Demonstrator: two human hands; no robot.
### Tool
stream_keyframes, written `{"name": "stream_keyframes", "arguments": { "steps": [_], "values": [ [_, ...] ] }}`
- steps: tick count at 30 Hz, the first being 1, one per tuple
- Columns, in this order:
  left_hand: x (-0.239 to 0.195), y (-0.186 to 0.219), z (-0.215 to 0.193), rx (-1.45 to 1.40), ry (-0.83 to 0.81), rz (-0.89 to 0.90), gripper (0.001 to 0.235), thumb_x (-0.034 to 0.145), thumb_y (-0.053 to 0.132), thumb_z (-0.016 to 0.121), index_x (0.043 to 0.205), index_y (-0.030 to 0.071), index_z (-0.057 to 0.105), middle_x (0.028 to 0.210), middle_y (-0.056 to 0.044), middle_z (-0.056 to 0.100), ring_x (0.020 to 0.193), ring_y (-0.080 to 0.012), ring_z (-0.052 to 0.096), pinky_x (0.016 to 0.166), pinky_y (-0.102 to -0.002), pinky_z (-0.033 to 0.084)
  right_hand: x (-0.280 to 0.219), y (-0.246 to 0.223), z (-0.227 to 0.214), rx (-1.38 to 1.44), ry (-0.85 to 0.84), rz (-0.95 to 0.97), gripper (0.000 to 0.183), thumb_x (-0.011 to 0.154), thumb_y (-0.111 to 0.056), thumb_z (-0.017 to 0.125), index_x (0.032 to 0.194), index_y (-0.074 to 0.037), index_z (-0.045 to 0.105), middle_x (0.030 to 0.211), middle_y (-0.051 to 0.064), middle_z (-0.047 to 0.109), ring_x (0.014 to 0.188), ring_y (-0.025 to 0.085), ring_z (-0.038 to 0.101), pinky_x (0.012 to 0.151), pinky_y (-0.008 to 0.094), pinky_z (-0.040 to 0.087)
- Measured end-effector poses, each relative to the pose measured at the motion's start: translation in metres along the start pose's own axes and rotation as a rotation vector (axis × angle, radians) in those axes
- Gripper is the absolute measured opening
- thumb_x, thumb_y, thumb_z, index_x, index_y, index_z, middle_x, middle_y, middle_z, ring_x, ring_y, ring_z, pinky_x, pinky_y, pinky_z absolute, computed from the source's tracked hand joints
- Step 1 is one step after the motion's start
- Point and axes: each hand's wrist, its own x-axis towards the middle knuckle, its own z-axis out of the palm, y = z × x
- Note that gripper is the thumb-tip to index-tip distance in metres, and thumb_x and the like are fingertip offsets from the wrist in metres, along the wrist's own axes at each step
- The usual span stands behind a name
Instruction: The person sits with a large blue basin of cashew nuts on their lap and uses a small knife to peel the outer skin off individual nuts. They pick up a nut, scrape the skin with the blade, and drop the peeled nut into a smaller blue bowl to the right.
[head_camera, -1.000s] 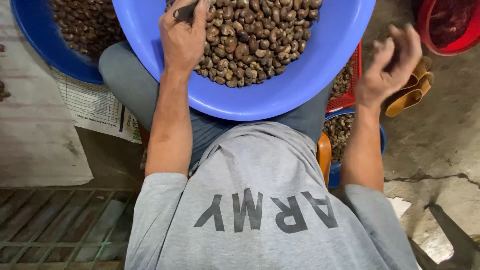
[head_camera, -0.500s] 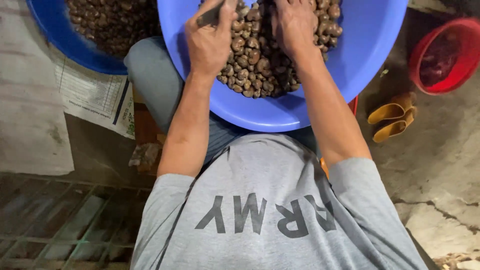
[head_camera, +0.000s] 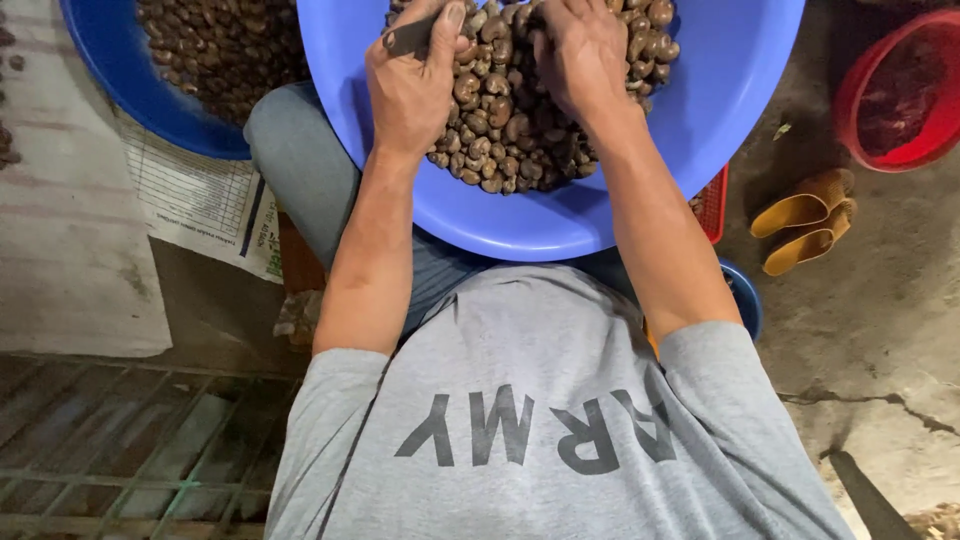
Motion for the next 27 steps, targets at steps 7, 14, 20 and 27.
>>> {"name": "stream_keyframes", "arguments": {
  "steps": [7, 14, 20, 27],
  "values": [
    [0.0, -0.004, 0.001, 0.056, -0.025, 0.025, 0.023, 0.106, 0.022, 0.066, 0.123, 0.007, 0.069, 0.1, -0.011, 0.082, 0.084, -0.0187, 0.082, 0.068, -0.027, 0.07, -0.001, -0.011, -0.011, 0.056, -0.121, 0.133, 0.045, 0.079, 0.011, 0.065, 0.123, 0.0, 0.065, 0.126, 0.016, 0.067, 0.111, 0.039, 0.061, 0.093, 0.047, 0.052],
    [0.002, 0.011, -0.005, -0.262, -0.136, -0.106, 0.03, 0.107, 0.027, 0.068, 0.128, 0.005, 0.069, 0.112, -0.012, 0.078, 0.097, -0.0207, 0.079, 0.077, -0.027, 0.062, 0.007, -0.026, -0.023, 1.243, 0.021, 0.552, 0.032, 0.104, 0.008, 0.065, 0.134, 0.0, 0.06, 0.128, 0.015, 0.071, 0.107, 0.018, 0.071, 0.087, 0.024, 0.058],
    [0.007, 0.026, -0.005, -0.298, -0.308, -0.047, 0.021, 0.109, 0.026, 0.065, 0.12, 0.009, 0.072, 0.134, -0.004, 0.066, 0.129, -0.0198, 0.063, 0.116, -0.035, 0.056, -0.007, -0.038, -0.025, 1.397, 0.037, 0.398, 0.057, 0.103, 0.018, 0.063, 0.148, -0.014, 0.048, 0.147, 0.012, 0.059, 0.136, 0.021, 0.058, 0.114, 0.032, 0.052],
    [0.008, 0.032, 0.0, -0.136, -0.419, -0.044, 0.017, 0.104, 0.005, 0.066, 0.119, -0.002, 0.072, 0.135, -0.014, 0.064, 0.13, -0.0281, 0.059, 0.115, -0.04, 0.048, -0.014, -0.042, -0.014, 1.075, 0.093, 0.393, 0.072, 0.099, 0.012, 0.071, 0.155, -0.02, 0.038, 0.138, 0.015, 0.069, 0.106, 0.016, 0.068, 0.09, 0.027, 0.059]
  ]
}}
